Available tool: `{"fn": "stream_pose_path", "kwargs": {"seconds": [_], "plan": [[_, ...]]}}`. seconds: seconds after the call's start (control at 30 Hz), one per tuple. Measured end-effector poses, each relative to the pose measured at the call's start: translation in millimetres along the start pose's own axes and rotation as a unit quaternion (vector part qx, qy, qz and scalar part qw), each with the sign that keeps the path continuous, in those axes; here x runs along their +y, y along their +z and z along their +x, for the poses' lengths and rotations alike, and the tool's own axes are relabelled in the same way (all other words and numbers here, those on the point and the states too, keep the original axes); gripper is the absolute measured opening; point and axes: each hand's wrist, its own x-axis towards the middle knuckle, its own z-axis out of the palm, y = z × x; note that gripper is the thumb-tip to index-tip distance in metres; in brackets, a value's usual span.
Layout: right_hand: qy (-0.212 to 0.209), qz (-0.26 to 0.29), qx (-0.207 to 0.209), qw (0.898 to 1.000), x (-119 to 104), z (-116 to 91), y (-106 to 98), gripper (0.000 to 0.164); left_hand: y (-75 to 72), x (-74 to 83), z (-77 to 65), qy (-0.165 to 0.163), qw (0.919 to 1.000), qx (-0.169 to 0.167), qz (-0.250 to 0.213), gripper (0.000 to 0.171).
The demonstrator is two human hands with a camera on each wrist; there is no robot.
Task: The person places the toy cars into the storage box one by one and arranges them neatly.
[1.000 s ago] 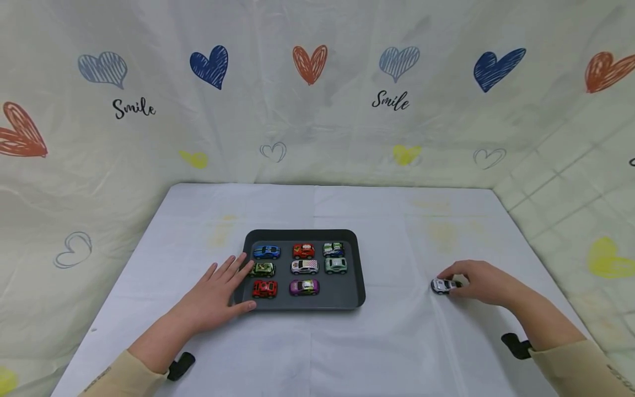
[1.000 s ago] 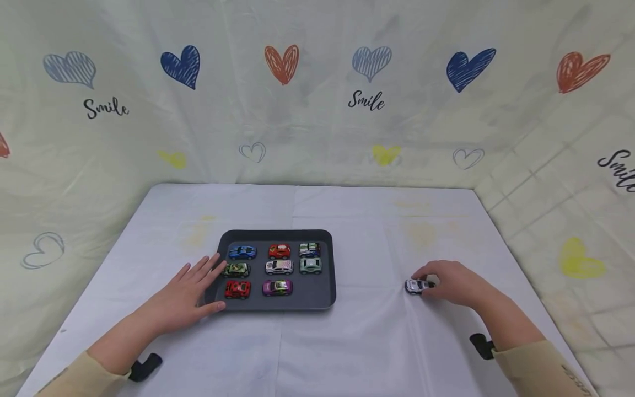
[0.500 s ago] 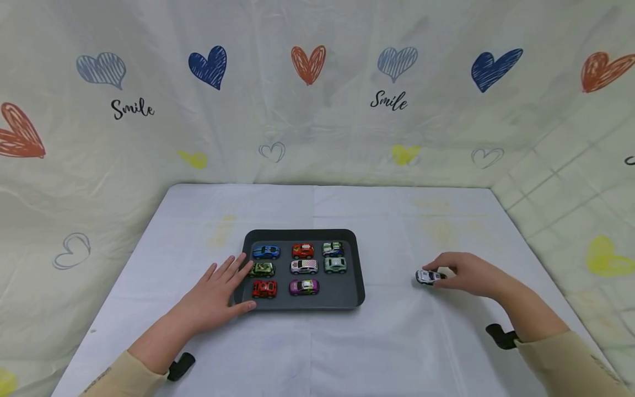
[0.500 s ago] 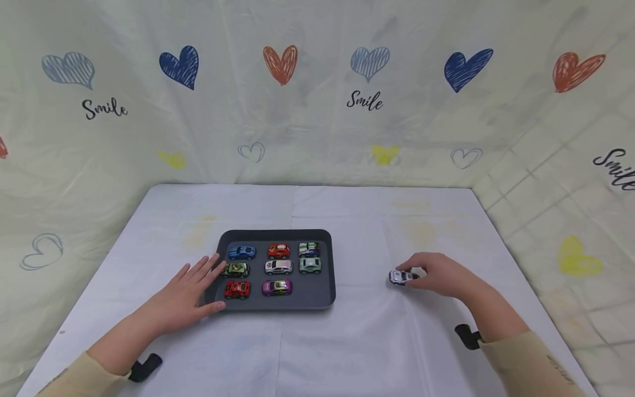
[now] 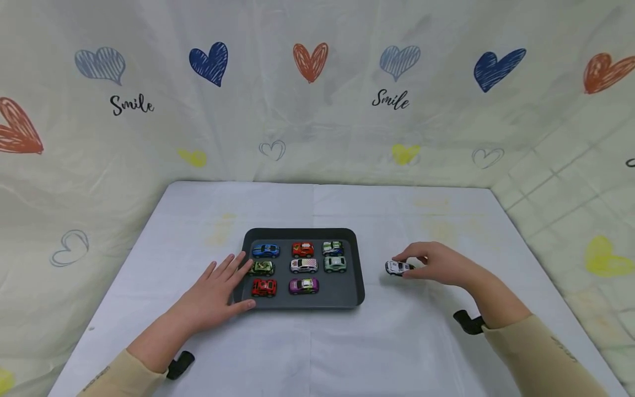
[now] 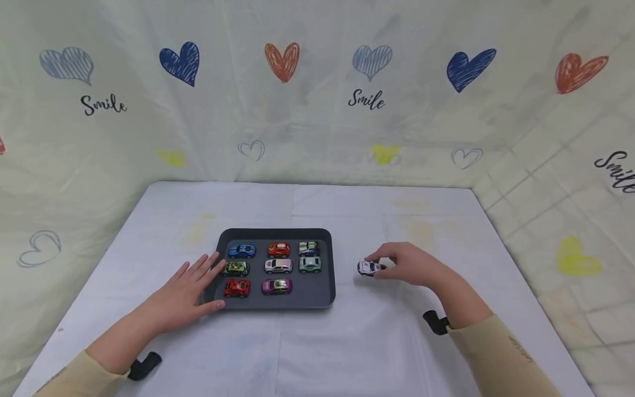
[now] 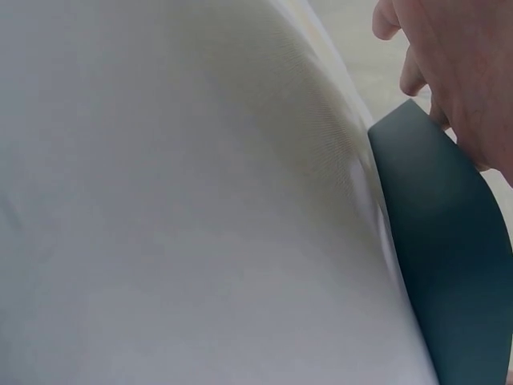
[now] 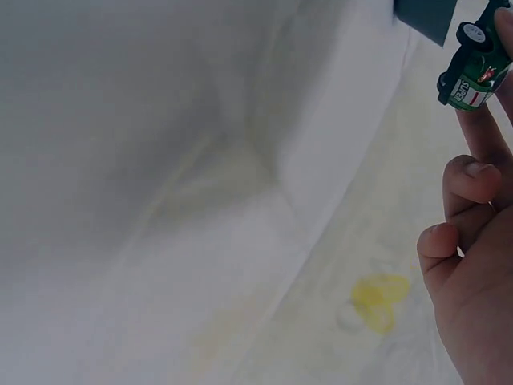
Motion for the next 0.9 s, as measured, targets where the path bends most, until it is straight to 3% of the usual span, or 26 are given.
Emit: {"fn": "stream_pose_path", "kwargs": {"seconds": [0.5,0.7,0.9], "plan": [[-0.096,0.02,-0.027,0.995,-63.3,57.7,18.6,0.036,-0.4,-2.5,1.1,-0.004,1.0,-0.004,-0.001,0.093],[-0.109,0.007,-0.031,0.994,-78.8,66.2,23.4,0.037,3.1,-4.4,1.6,-0.008,0.9999,-0.008,0.005,0.094],[-0.106,-0.029,-0.034,0.993,-82.6,68.0,32.4,0.036,1.9,-2.6,1.3,0.008,0.9999,0.003,0.005,0.093]]}}
